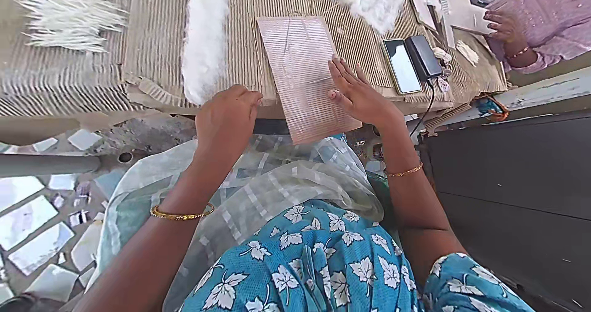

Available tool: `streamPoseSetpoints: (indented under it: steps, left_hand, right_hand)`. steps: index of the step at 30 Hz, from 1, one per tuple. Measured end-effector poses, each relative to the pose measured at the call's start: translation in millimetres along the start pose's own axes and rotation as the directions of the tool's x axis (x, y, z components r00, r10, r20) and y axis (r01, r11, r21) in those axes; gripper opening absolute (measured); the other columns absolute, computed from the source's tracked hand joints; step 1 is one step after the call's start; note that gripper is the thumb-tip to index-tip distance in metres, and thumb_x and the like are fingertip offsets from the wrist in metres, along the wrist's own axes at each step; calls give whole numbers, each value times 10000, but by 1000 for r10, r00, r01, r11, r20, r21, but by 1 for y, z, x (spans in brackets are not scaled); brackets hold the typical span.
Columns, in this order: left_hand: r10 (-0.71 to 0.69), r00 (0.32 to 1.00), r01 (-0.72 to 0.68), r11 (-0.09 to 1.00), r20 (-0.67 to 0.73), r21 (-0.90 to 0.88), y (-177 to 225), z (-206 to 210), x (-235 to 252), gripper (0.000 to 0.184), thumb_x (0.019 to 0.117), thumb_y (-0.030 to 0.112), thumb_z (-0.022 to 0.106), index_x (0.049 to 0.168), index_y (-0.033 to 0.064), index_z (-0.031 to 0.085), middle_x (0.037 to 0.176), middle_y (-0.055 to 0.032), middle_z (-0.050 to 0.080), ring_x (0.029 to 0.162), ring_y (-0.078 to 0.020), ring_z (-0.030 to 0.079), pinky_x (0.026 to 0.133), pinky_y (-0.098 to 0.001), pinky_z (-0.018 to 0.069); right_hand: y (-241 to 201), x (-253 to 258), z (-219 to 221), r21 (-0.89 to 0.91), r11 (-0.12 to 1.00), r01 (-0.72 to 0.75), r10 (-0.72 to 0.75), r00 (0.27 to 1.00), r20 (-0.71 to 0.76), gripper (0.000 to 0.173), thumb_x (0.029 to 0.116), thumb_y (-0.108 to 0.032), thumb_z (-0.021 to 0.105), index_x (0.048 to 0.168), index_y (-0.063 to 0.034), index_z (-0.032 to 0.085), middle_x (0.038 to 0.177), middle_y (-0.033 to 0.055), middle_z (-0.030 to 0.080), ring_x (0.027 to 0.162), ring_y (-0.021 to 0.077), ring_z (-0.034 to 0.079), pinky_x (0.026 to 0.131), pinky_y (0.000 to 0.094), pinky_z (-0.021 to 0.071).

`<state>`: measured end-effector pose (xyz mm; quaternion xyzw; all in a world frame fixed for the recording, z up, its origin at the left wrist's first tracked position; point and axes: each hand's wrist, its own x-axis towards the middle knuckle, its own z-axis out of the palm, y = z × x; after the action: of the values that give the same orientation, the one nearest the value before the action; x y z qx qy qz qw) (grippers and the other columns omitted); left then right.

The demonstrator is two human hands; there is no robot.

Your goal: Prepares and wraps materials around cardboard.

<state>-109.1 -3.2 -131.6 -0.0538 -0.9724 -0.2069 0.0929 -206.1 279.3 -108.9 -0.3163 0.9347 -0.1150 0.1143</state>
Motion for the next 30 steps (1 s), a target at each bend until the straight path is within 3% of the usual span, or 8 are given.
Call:
streamPoseSetpoints:
  steps: [6, 11, 18, 22, 24, 27, 30]
  left_hand:
    - [-27, 1000, 27, 1000, -14, 14, -3, 1, 12, 240, 1073, 121, 533, 1140, 19, 740, 1064, -242, 697, 1003, -454, 688, 799, -607, 536]
    - [-55, 997, 57, 998, 48, -38, -2, 6, -3, 231, 1068, 134, 550, 1205, 25, 700, 1072, -239, 694, 953, -465, 694, 737, -638, 532]
    - [9, 998, -3, 996, 66, -93, 9, 5, -21, 236, 1079, 184, 544, 1125, 54, 736, 1017, -194, 717, 919, -422, 716, 688, -605, 552]
    - [-28, 1000, 28, 997, 2, -72, 8, 3, -4, 267, 1091, 189, 507, 1127, 30, 718, 1023, -213, 698, 890, -440, 705, 673, -610, 541]
    - [-53, 999, 53, 997, -5, -47, 9, 0, 10, 286, 1097, 190, 488, 1140, 12, 707, 1056, -238, 695, 933, -459, 701, 719, -624, 537]
    - [-100, 994, 100, 995, 36, 6, 6, -1, 27, 290, 1101, 174, 473, 1143, -10, 693, 1104, -260, 687, 994, -479, 688, 765, -641, 528]
    - [-125, 989, 123, 992, 83, 21, 3, 1, 31, 278, 1099, 157, 477, 1168, -10, 688, 1126, -267, 677, 1042, -491, 672, 797, -639, 523]
  right_hand:
    - [-1, 57, 14, -74, 997, -1, 5, 999, 54, 947, 1018, -714, 192, 1637, 1, 131, 1723, 158, 82, 1600, 286, 54, 1265, 581, -23]
    - [-9, 18, 24, -101, 995, 12, -7, 999, 49, 975, 1004, -732, 219, 1633, 9, 143, 1717, 173, 114, 1598, 296, 80, 1267, 578, 4]
    - [-23, -46, 26, -124, 991, 42, -38, 999, 33, 961, 1001, -735, 170, 1626, -7, 221, 1696, 172, 214, 1585, 316, 158, 1253, 614, 23]
    - [-27, -7, -3, -80, 996, 27, -26, 1000, 16, 982, 994, -745, 168, 1638, -4, 134, 1716, 171, 120, 1598, 288, 77, 1257, 608, -7]
    - [-26, 30, -12, -71, 997, 24, -22, 999, 30, 954, 1009, -722, 172, 1638, -5, 131, 1717, 168, 113, 1599, 288, 67, 1257, 605, -19]
    - [-24, 75, -8, -95, 995, -9, 20, 993, 116, 940, 1021, -710, 177, 1638, -4, 117, 1721, 166, 83, 1600, 284, 53, 1255, 599, -52]
    - [-21, 82, 5, -116, 993, -16, 31, 991, 129, 945, 1020, -711, 195, 1638, 0, 112, 1723, 168, 72, 1601, 288, 49, 1254, 597, -47]
